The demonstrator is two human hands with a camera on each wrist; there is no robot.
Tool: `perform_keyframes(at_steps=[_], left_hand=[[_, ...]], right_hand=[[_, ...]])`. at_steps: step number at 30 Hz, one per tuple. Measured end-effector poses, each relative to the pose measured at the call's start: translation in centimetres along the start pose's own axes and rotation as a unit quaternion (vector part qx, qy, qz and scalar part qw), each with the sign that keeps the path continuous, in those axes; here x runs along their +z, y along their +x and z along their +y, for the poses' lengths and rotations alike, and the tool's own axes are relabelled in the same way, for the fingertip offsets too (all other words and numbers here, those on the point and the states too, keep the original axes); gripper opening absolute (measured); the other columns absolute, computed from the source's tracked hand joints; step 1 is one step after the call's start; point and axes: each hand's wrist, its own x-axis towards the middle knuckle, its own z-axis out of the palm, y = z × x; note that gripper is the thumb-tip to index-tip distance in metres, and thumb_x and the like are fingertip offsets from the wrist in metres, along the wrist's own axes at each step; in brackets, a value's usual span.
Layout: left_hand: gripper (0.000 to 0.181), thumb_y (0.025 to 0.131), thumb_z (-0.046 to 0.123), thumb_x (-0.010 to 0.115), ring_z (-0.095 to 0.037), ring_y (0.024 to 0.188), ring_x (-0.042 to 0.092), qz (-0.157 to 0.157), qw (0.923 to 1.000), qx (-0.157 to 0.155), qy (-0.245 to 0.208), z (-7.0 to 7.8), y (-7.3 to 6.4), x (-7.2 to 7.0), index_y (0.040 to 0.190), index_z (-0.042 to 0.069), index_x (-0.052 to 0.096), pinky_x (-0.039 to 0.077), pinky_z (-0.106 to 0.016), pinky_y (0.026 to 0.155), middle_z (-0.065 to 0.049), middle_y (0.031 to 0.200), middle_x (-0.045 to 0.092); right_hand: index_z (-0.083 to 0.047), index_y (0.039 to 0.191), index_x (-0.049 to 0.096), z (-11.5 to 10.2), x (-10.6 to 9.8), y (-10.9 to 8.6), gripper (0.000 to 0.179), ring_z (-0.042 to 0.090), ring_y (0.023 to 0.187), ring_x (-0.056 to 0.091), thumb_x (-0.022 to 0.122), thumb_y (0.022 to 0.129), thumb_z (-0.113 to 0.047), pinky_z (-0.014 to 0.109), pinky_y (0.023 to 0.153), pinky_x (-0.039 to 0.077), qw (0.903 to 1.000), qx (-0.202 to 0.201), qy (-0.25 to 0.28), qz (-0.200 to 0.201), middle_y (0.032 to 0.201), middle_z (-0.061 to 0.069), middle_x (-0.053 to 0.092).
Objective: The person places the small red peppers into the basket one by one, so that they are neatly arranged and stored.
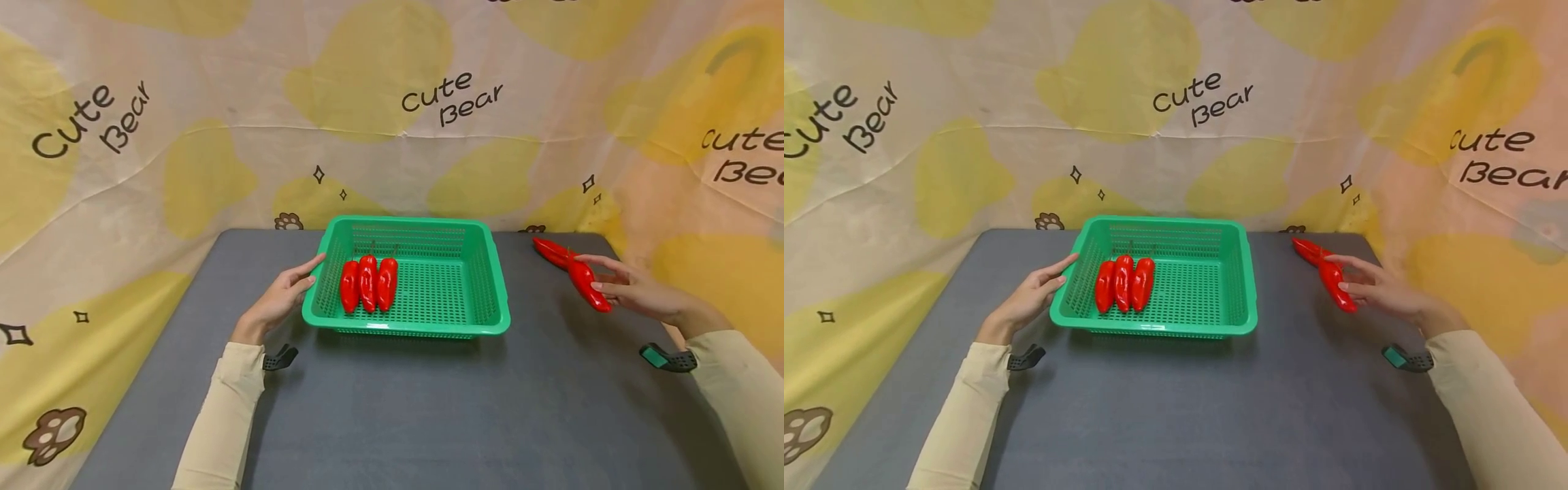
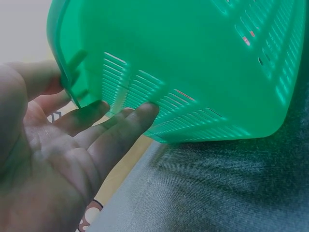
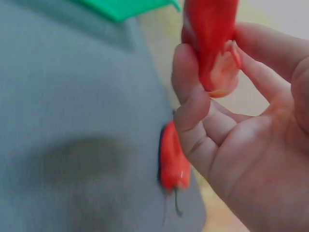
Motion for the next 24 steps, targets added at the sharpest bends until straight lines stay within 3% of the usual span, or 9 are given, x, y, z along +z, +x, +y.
perform_keyframes(at_steps=[4, 13, 19, 24], left_hand=[[0.055, 0.11, 0.023, 0.042, -0.013, 0.13, 0.058, 0.001, 1.0, -0.001, 0.0, 0.0, 0.0, 0.0, 0.163, 0.024, 0.024, 0.056, -0.025, 0.096, -0.015, 0.167, 0.025], [0.056, 0.11, 0.026, 0.043, -0.015, 0.135, 0.054, 0.006, 0.9999, -0.009, 0.007, 0.1, -0.2, 0.0, 0.162, 0.026, 0.024, 0.055, -0.025, 0.098, -0.01, 0.169, 0.022], [0.056, 0.11, 0.025, 0.042, -0.011, 0.132, 0.057, 0.001, 1.0, -0.008, 0.006, -0.1, -0.3, 0.0, 0.163, 0.025, 0.023, 0.055, -0.025, 0.097, -0.013, 0.169, 0.021], [0.056, 0.11, 0.025, 0.042, -0.016, 0.134, 0.056, 0.001, 1.0, -0.002, -0.004, 0.0, -0.2, 0.0, 0.163, 0.024, 0.023, 0.056, -0.026, 0.097, -0.015, 0.167, 0.025]], right_hand=[[-0.025, 0.161, 0.022, -1.6, 0.9, 1.2, 0.059, 0.004, 0.11, 0.06, 0.038, 0.108, -0.005, 0.023, 0.082, 0.059, 0.9994, -0.031, 0.01, 0.011, 0.133, -0.011, 0.052], [-0.025, 0.162, 0.018, -4.5, 3.1, 3.9, 0.061, 0.003, 0.116, 0.056, 0.044, 0.108, -0.012, 0.025, 0.086, 0.059, 0.9966, -0.008, -0.02, 0.08, 0.137, -0.01, 0.045], [-0.021, 0.162, 0.02, -5.6, 4.4, 6.0, 0.063, 0.006, 0.105, 0.062, 0.049, 0.106, -0.011, 0.023, 0.082, 0.059, 0.9931, -0.017, -0.037, 0.11, 0.131, -0.007, 0.049], [-0.022, 0.162, 0.02, -6.4, 5.1, 7.4, 0.065, 0.005, 0.104, 0.063, 0.052, 0.106, -0.014, 0.022, 0.083, 0.059, 0.99, -0.008, -0.034, 0.137, 0.13, -0.006, 0.048]])
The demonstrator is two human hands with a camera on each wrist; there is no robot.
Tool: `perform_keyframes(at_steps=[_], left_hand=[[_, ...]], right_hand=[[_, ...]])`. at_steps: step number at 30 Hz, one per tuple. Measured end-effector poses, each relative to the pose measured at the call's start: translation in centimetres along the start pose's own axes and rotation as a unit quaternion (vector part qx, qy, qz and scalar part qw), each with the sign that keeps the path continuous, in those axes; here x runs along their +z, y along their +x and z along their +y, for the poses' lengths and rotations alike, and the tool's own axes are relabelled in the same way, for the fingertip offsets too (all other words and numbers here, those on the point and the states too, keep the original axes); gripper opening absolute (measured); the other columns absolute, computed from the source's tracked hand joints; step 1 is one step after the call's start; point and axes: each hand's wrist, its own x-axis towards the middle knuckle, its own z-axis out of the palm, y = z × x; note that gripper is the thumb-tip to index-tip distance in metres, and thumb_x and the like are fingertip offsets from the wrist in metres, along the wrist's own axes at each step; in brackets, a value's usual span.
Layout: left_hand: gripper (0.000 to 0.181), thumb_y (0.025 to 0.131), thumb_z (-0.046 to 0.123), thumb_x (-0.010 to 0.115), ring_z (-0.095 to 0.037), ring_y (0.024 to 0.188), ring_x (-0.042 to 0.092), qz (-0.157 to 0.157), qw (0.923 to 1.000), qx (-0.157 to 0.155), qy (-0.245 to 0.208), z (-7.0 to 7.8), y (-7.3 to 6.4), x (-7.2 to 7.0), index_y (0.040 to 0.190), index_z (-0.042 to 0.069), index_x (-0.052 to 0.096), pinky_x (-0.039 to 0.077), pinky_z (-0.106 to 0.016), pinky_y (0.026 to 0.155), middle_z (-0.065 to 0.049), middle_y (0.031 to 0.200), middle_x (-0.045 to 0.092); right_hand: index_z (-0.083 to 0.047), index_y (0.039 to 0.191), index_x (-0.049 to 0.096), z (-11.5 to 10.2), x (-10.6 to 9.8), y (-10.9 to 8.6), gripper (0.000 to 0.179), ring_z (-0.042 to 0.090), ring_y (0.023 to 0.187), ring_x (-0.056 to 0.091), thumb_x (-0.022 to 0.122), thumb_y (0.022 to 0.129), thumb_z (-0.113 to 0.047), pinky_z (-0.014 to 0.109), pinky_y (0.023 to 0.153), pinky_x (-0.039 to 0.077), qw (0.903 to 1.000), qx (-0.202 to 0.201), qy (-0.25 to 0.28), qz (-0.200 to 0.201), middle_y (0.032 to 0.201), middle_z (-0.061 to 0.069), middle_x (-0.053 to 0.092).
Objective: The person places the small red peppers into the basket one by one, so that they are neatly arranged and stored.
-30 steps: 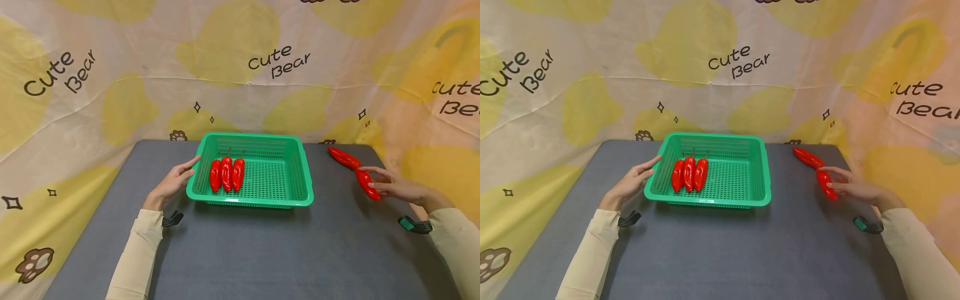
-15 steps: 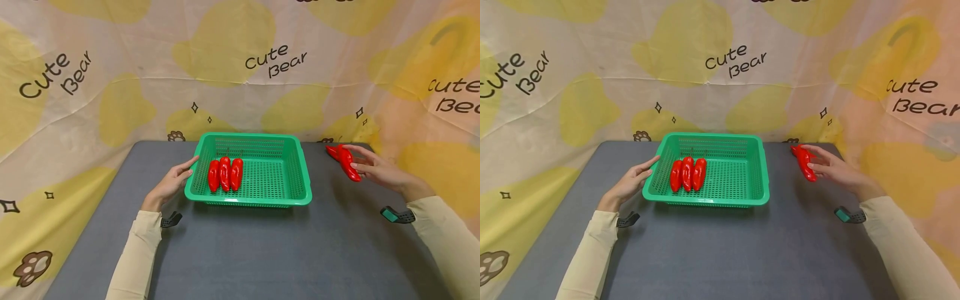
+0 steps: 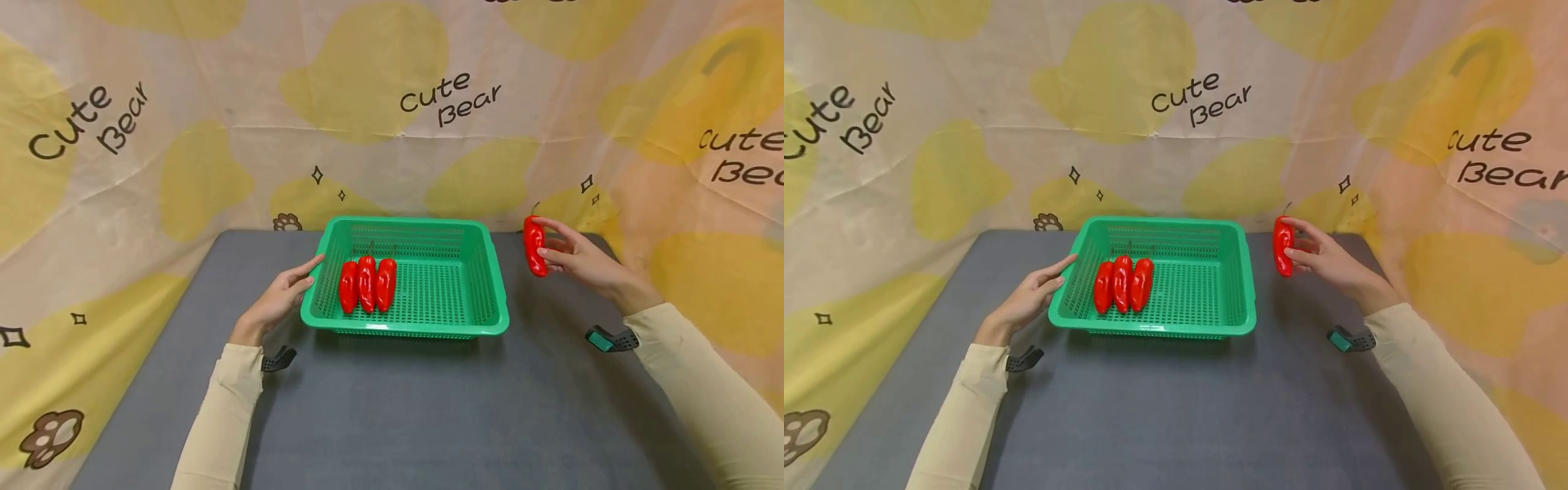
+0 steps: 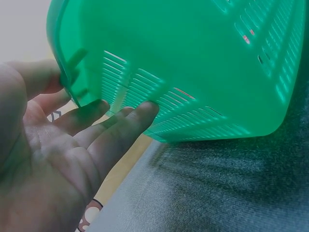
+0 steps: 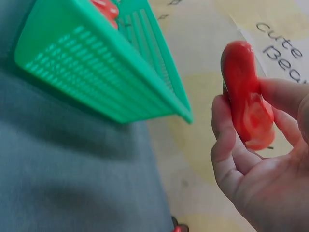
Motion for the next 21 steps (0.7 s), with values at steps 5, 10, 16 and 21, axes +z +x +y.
perform_keyframes(at_steps=[5, 10, 16, 21], left_hand=[[0.056, 0.11, 0.023, 0.041, -0.014, 0.131, 0.058, 0.0, 1.0, 0.002, 0.005, 0.3, 0.0, 0.0, 0.163, 0.023, 0.023, 0.056, -0.025, 0.096, -0.017, 0.167, 0.025], [0.055, 0.111, 0.021, 0.04, -0.011, 0.127, 0.059, -0.001, 0.9999, 0.008, 0.008, 0.3, 0.0, 0.1, 0.163, 0.021, 0.022, 0.056, -0.024, 0.095, -0.02, 0.166, 0.026], [0.055, 0.111, 0.023, 0.041, -0.007, 0.123, 0.059, 0.003, 0.9999, 0.002, 0.015, 0.4, 0.0, -0.1, 0.163, 0.022, 0.023, 0.056, -0.023, 0.093, -0.017, 0.166, 0.027], [0.055, 0.111, 0.021, 0.04, -0.008, 0.124, 0.06, 0.002, 0.9999, 0.002, 0.013, 0.3, 0.1, 0.0, 0.163, 0.02, 0.022, 0.056, -0.024, 0.093, -0.02, 0.165, 0.028]], right_hand=[[-0.022, 0.162, 0.02, -1.1, 1.0, 1.1, 0.065, 0.008, 0.104, 0.062, 0.052, 0.106, -0.013, 0.022, 0.083, 0.058, 0.9998, -0.008, 0.017, 0.004, 0.132, 0.0, 0.045], [-0.021, 0.162, 0.019, -2.0, 2.1, 2.3, 0.065, 0.009, 0.105, 0.062, 0.052, 0.106, -0.013, 0.022, 0.082, 0.058, 0.9993, -0.033, 0.016, -0.005, 0.133, 0.003, 0.046], [-0.018, 0.16, 0.015, -2.9, 3.5, 3.7, 0.065, 0.01, 0.093, 0.064, 0.049, 0.106, -0.007, 0.023, 0.078, 0.056, 0.998, -0.063, 0.004, 0.001, 0.136, 0.017, 0.042], [-0.02, 0.162, 0.008, -3.9, 4.5, 4.5, 0.07, 0.009, 0.096, 0.065, 0.048, 0.106, -0.006, 0.025, 0.08, 0.058, 0.9982, -0.06, -0.008, -0.004, 0.147, 0.029, 0.034]])
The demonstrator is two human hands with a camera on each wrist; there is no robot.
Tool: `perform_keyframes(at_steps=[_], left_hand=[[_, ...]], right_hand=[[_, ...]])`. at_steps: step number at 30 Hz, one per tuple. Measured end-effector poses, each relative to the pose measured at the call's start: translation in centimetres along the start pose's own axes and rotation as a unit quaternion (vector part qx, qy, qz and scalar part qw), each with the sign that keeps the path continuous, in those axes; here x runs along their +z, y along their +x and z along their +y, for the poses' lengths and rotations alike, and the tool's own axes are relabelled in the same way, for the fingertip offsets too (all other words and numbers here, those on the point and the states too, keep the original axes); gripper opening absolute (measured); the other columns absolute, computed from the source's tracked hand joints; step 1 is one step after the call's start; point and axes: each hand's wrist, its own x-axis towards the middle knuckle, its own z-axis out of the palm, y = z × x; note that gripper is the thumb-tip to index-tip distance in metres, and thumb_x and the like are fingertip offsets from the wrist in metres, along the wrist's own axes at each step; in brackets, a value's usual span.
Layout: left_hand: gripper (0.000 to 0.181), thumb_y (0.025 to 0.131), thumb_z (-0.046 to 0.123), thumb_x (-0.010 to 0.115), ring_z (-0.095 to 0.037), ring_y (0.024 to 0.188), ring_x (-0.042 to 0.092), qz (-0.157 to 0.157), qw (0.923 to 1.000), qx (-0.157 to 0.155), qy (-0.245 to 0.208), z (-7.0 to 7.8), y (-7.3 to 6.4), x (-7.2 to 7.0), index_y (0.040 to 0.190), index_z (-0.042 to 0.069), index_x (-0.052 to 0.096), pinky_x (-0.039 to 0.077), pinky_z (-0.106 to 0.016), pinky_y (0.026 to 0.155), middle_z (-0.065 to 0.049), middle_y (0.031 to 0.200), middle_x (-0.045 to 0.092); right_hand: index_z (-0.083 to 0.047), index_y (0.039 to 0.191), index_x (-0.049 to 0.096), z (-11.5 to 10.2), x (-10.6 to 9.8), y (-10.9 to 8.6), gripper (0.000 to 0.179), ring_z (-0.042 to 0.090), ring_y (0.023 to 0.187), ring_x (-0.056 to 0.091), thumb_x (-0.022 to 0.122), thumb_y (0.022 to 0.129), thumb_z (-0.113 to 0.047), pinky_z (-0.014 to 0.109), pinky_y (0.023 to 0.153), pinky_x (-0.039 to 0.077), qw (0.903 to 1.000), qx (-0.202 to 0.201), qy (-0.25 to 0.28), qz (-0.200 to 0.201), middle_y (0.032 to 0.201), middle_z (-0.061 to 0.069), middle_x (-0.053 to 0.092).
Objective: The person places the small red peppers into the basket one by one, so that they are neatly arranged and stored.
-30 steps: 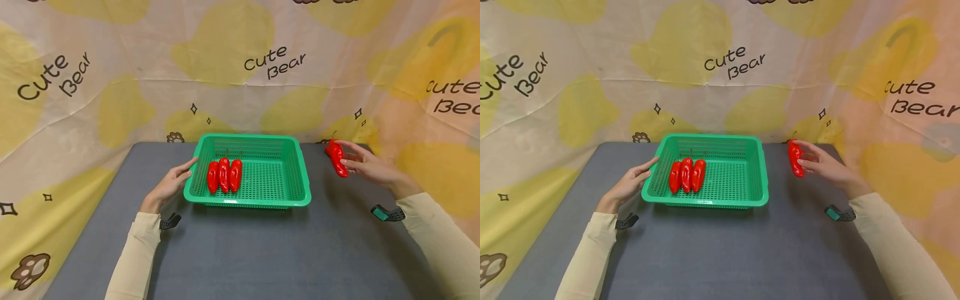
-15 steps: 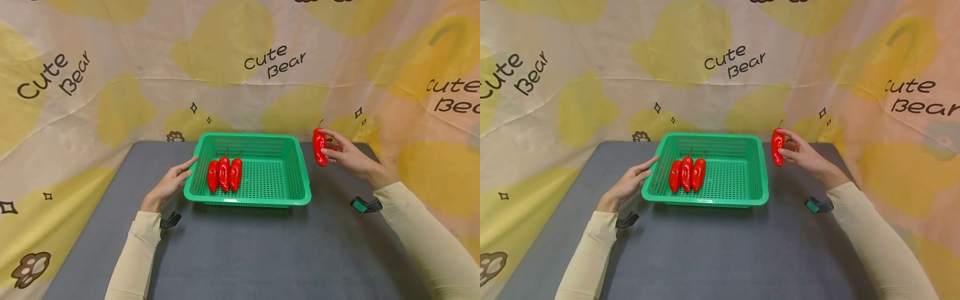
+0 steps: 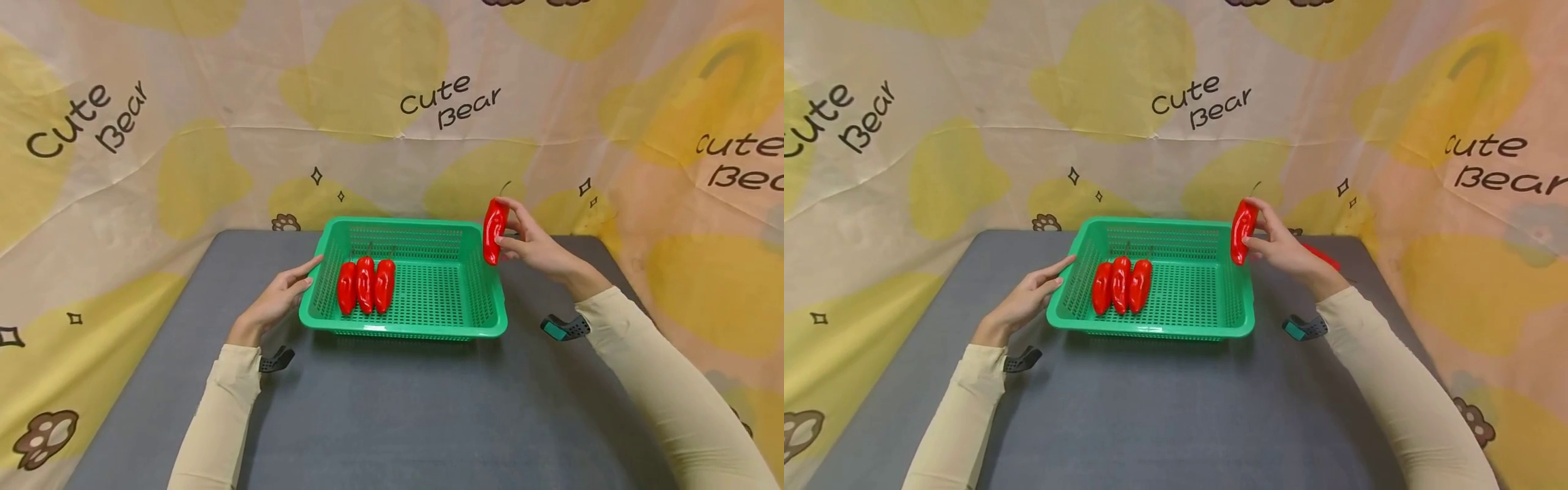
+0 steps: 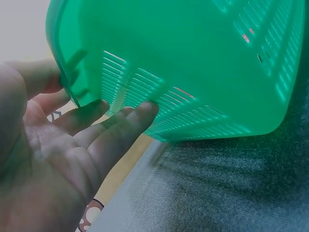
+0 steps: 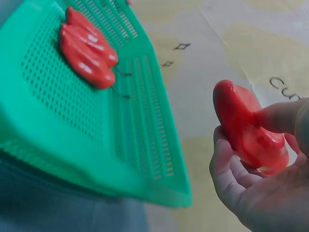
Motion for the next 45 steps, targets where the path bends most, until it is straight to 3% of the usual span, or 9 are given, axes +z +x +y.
perform_keyframes(at_steps=[5, 15, 16, 19, 22, 23, 26, 30, 45], left_hand=[[0.055, 0.111, 0.019, 0.039, -0.008, 0.122, 0.062, -0.002, 1.0, -0.002, -0.008, 0.1, 0.1, 0.0, 0.163, 0.02, 0.022, 0.057, -0.024, 0.093, -0.021, 0.164, 0.029], [0.055, 0.111, 0.021, 0.04, -0.005, 0.12, 0.061, 0.005, 1.0, -0.003, 0.008, 0.1, 0.1, -0.1, 0.163, 0.021, 0.023, 0.057, -0.024, 0.092, -0.018, 0.166, 0.024], [0.055, 0.111, 0.022, 0.041, -0.004, 0.111, 0.063, 0.007, 0.9999, -0.005, 0.01, 0.1, 0.0, -0.1, 0.163, 0.022, 0.024, 0.057, -0.023, 0.09, -0.021, 0.161, 0.032], [0.054, 0.111, 0.023, 0.041, -0.003, 0.107, 0.062, 0.015, 0.9998, -0.01, 0.011, 0.2, -0.1, -0.2, 0.162, 0.024, 0.026, 0.057, -0.023, 0.09, -0.019, 0.156, 0.038], [0.055, 0.11, 0.023, 0.042, -0.006, 0.109, 0.063, 0.013, 0.9998, -0.007, 0.009, 0.3, -0.1, -0.2, 0.162, 0.023, 0.025, 0.057, -0.023, 0.09, -0.021, 0.157, 0.038], [0.055, 0.111, 0.022, 0.041, -0.007, 0.118, 0.062, 0.011, 0.9999, -0.007, 0.006, 0.3, -0.1, -0.2, 0.163, 0.023, 0.024, 0.057, -0.024, 0.092, -0.018, 0.163, 0.031], [0.055, 0.111, 0.022, 0.041, -0.007, 0.122, 0.061, 0.004, 1.0, -0.007, 0.002, 0.2, -0.1, -0.1, 0.163, 0.022, 0.023, 0.057, -0.023, 0.093, -0.019, 0.166, 0.027], [0.055, 0.111, 0.021, 0.04, -0.007, 0.12, 0.061, 0.0, 1.0, -0.001, 0.003, 0.0, -0.1, -0.1, 0.163, 0.021, 0.022, 0.056, -0.022, 0.092, -0.022, 0.164, 0.028], [0.055, 0.111, 0.02, 0.04, -0.015, 0.131, 0.057, 0.003, 1.0, -0.003, 0.0, 0.2, -0.1, 0.1, 0.163, 0.021, 0.023, 0.056, -0.023, 0.095, -0.016, 0.167, 0.024]], right_hand=[[-0.024, 0.163, 0.009, -0.8, 0.9, 1.2, 0.071, 0.011, 0.101, 0.064, 0.049, 0.106, -0.009, 0.029, 0.085, 0.058, 0.9998, 0.008, 0.004, -0.017, 0.155, 0.025, 0.029], [-0.02, 0.163, 0.012, -1.8, 3.0, 3.6, 0.07, 0.013, 0.103, 0.063, 0.049, 0.105, -0.005, 0.024, 0.085, 0.056, 0.9992, -0.012, 0.034, -0.018, 0.152, 0.026, 0.034], [-0.021, 0.163, 0.012, -1.8, 3.2, 3.8, 0.07, 0.014, 0.104, 0.062, 0.049, 0.105, -0.005, 0.024, 0.085, 0.056, 0.9992, -0.012, 0.034, -0.018, 0.152, 0.026, 0.034], [-0.022, 0.163, 0.014, -1.8, 3.6, 4.1, 0.069, 0.017, 0.105, 0.061, 0.049, 0.105, -0.006, 0.025, 0.085, 0.056, 0.9992, -0.013, 0.034, -0.015, 0.152, 0.025, 0.036], [-0.022, 0.162, 0.017, -1.6, 4.0, 4.4, 0.068, 0.019, 0.102, 0.062, 0.05, 0.105, -0.005, 0.027, 0.085, 0.056, 0.9994, -0.013, 0.029, -0.01, 0.15, 0.024, 0.038], [-0.022, 0.162, 0.017, -1.5, 4.1, 4.4, 0.069, 0.019, 0.101, 0.062, 0.05, 0.105, -0.004, 0.027, 0.085, 0.056, 0.9995, -0.013, 0.028, -0.01, 0.15, 0.025, 0.039], [-0.022, 0.162, 0.019, -1.2, 4.3, 4.7, 0.069, 0.019, 0.099, 0.063, 0.051, 0.104, -0.004, 0.029, 0.084, 0.056, 0.9995, -0.012, 0.028, -0.011, 0.149, 0.025, 0.04], [-0.024, 0.162, 0.019, -1.0, 4.8, 5.2, 0.069, 0.019, 0.101, 0.063, 0.052, 0.104, -0.005, 0.029, 0.084, 0.056, 0.9989, -0.012, 0.04, -0.02, 0.15, 0.024, 0.04], [-0.023, 0.162, 0.021, -0.5, 6.8, 7.1, 0.07, 0.017, 0.094, 0.065, 0.054, 0.103, -0.005, 0.03, 0.082, 0.056, 0.9974, -0.008, 0.063, -0.033, 0.151, 0.024, 0.04]])
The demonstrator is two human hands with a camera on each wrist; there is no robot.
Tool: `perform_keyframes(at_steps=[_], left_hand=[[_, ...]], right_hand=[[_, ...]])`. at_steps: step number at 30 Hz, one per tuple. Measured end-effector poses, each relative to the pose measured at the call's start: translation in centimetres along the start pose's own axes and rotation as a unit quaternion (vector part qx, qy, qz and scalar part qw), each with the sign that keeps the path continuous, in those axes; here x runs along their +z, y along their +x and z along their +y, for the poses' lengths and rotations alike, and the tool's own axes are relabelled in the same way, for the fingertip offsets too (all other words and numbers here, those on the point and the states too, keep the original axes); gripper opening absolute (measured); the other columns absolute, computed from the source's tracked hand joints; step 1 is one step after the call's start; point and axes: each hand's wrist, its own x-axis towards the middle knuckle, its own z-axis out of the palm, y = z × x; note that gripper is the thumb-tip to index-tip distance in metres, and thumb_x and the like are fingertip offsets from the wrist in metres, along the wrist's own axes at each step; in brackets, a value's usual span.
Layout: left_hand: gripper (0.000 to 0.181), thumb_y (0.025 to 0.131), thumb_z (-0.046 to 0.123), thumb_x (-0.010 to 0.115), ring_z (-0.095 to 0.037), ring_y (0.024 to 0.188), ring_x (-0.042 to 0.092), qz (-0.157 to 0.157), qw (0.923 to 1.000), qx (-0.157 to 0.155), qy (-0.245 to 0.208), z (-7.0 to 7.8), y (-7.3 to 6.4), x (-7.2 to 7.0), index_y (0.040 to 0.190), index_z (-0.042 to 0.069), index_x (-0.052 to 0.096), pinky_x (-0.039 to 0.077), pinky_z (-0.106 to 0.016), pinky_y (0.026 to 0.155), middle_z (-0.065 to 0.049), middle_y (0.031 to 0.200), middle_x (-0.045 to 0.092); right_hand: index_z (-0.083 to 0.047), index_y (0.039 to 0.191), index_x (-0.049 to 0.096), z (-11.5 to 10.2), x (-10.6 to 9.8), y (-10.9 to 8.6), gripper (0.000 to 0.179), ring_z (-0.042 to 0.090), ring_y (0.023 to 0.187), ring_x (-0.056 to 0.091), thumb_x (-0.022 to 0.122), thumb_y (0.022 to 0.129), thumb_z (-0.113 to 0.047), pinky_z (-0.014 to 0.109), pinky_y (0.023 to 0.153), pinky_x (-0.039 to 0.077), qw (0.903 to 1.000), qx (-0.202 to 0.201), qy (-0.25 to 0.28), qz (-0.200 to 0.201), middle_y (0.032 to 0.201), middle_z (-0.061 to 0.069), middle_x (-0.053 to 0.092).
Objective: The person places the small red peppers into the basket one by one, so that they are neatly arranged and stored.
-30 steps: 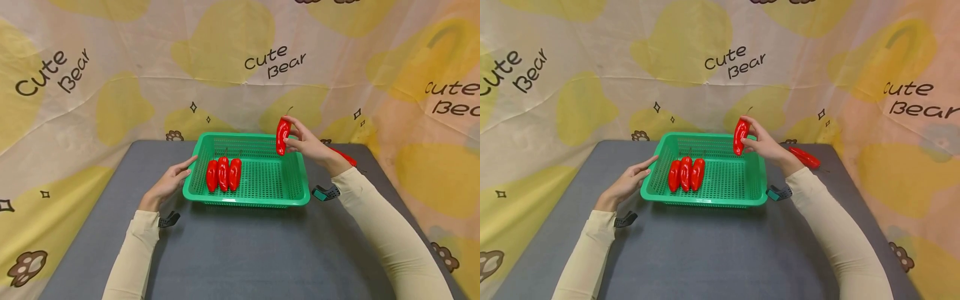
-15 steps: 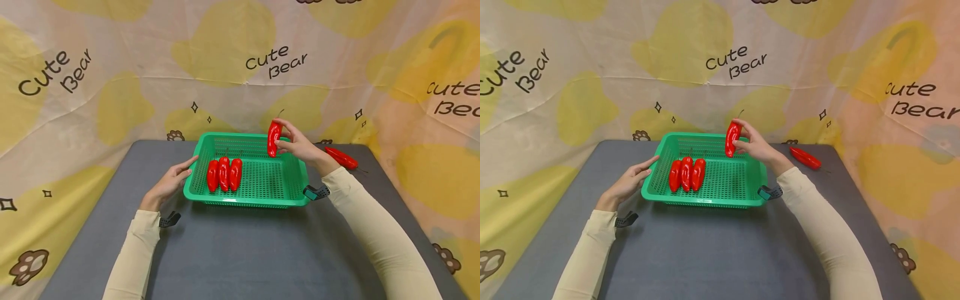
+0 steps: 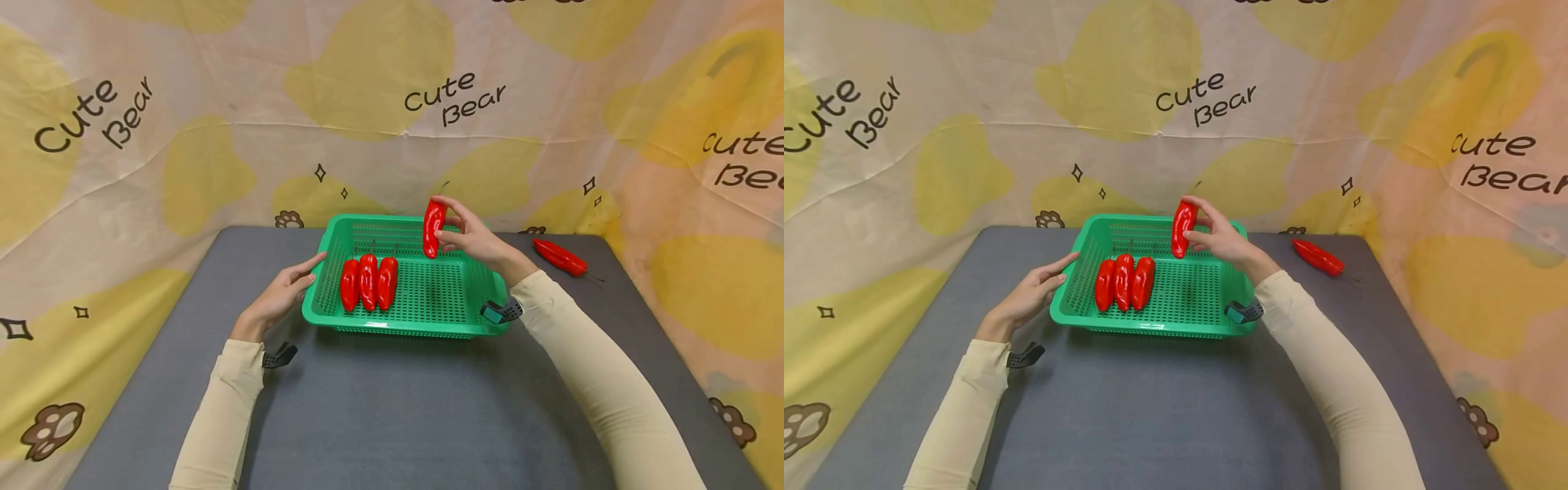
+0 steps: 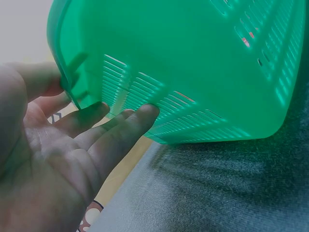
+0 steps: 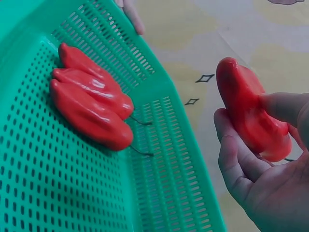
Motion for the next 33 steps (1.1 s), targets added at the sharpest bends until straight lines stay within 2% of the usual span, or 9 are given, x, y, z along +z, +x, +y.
perform_keyframes(at_steps=[5, 11, 15, 18, 22, 25, 28, 30, 33], left_hand=[[0.055, 0.111, 0.022, 0.04, -0.018, 0.133, 0.056, 0.003, 1.0, -0.007, -0.002, 0.0, 0.0, 0.0, 0.163, 0.024, 0.024, 0.056, -0.025, 0.095, -0.013, 0.167, 0.025], [0.055, 0.111, 0.021, 0.041, -0.021, 0.133, 0.056, -0.003, 1.0, -0.002, -0.002, 0.0, 0.2, -0.1, 0.163, 0.023, 0.023, 0.057, -0.026, 0.095, -0.016, 0.166, 0.028], [0.055, 0.111, 0.021, 0.041, -0.02, 0.133, 0.056, -0.002, 1.0, -0.003, -0.001, 0.0, 0.2, -0.1, 0.163, 0.023, 0.023, 0.056, -0.025, 0.095, -0.015, 0.167, 0.026], [0.056, 0.11, 0.022, 0.042, -0.018, 0.132, 0.057, 0.002, 1.0, -0.007, 0.001, -0.1, 0.2, -0.1, 0.163, 0.024, 0.024, 0.057, -0.025, 0.094, -0.014, 0.167, 0.027], [0.056, 0.11, 0.022, 0.043, -0.017, 0.131, 0.057, 0.004, 1.0, -0.008, 0.001, -0.1, 0.1, -0.1, 0.162, 0.023, 0.025, 0.057, -0.025, 0.094, -0.013, 0.167, 0.026], [0.056, 0.11, 0.023, 0.044, -0.02, 0.134, 0.055, 0.003, 1.0, -0.005, -0.001, -0.1, 0.1, -0.1, 0.163, 0.022, 0.025, 0.057, -0.025, 0.094, -0.013, 0.168, 0.024], [0.057, 0.109, 0.023, 0.045, -0.02, 0.134, 0.055, 0.002, 1.0, -0.003, 0.001, -0.1, 0.2, -0.1, 0.163, 0.02, 0.024, 0.057, -0.025, 0.094, -0.014, 0.168, 0.022], [0.057, 0.109, 0.023, 0.045, -0.02, 0.134, 0.054, 0.004, 1.0, -0.005, 0.0, -0.1, 0.2, -0.1, 0.163, 0.02, 0.024, 0.057, -0.026, 0.094, -0.013, 0.169, 0.021], [0.057, 0.11, 0.022, 0.044, -0.022, 0.135, 0.054, 0.006, 1.0, -0.005, 0.003, -0.1, 0.2, -0.1, 0.163, 0.02, 0.024, 0.057, -0.026, 0.094, -0.012, 0.169, 0.02]], right_hand=[[-0.025, 0.161, 0.023, 0.3, 0.4, 0.3, 0.069, 0.019, 0.098, 0.064, 0.055, 0.103, -0.006, 0.031, 0.082, 0.056, 1.0, 0.002, 0.002, -0.005, 0.15, 0.024, 0.041], [-0.024, 0.159, 0.025, 0.4, 0.7, 0.6, 0.064, 0.025, 0.105, 0.062, 0.054, 0.104, -0.007, 0.03, 0.083, 0.056, 0.9996, 0.02, -0.009, -0.018, 0.148, 0.022, 0.041], [-0.02, 0.158, 0.024, 0.9, 0.7, 1.0, 0.063, 0.028, 0.107, 0.06, 0.054, 0.104, -0.006, 0.04, 0.091, 0.055, 0.9989, 0.03, -0.016, -0.03, 0.147, 0.023, 0.042], [-0.017, 0.158, 0.025, 1.3, 0.8, 1.4, 0.063, 0.028, 0.109, 0.059, 0.054, 0.103, -0.004, 0.042, 0.092, 0.056, 0.9986, 0.032, -0.019, -0.037, 0.143, 0.025, 0.044], [-0.014, 0.157, 0.026, 1.8, 1.0, 1.9, 0.064, 0.033, 0.118, 0.055, 0.055, 0.102, -0.002, 0.036, 0.088, 0.057, 0.9979, 0.032, -0.024, -0.05, 0.142, 0.025, 0.045], [-0.014, 0.158, 0.027, 2.2, 1.1, 2.2, 0.065, 0.038, 0.126, 0.052, 0.056, 0.101, 0.0, 0.048, 0.094, 0.057, 0.9969, 0.042, -0.03, -0.06, 0.144, 0.024, 0.044], [-0.015, 0.158, 0.027, 2.6, 1.2, 2.5, 0.066, 0.041, 0.134, 0.047, 0.056, 0.101, 0.0, 0.061, 0.101, 0.051, 0.9958, 0.051, -0.037, -0.067, 0.145, 0.024, 0.044], [-0.014, 0.157, 0.027, 2.7, 1.4, 2.7, 0.066, 0.042, 0.137, 0.044, 0.057, 0.101, 0.001, 0.066, 0.103, 0.047, 0.9954, 0.052, -0.038, -0.071, 0.145, 0.024, 0.043], [-0.013, 0.157, 0.028, 2.8, 1.7, 2.9, 0.066, 0.043, 0.139, 0.041, 0.058, 0.1, 0.0, 0.066, 0.102, 0.047, 0.9948, 0.049, -0.044, -0.077, 0.146, 0.023, 0.043]])
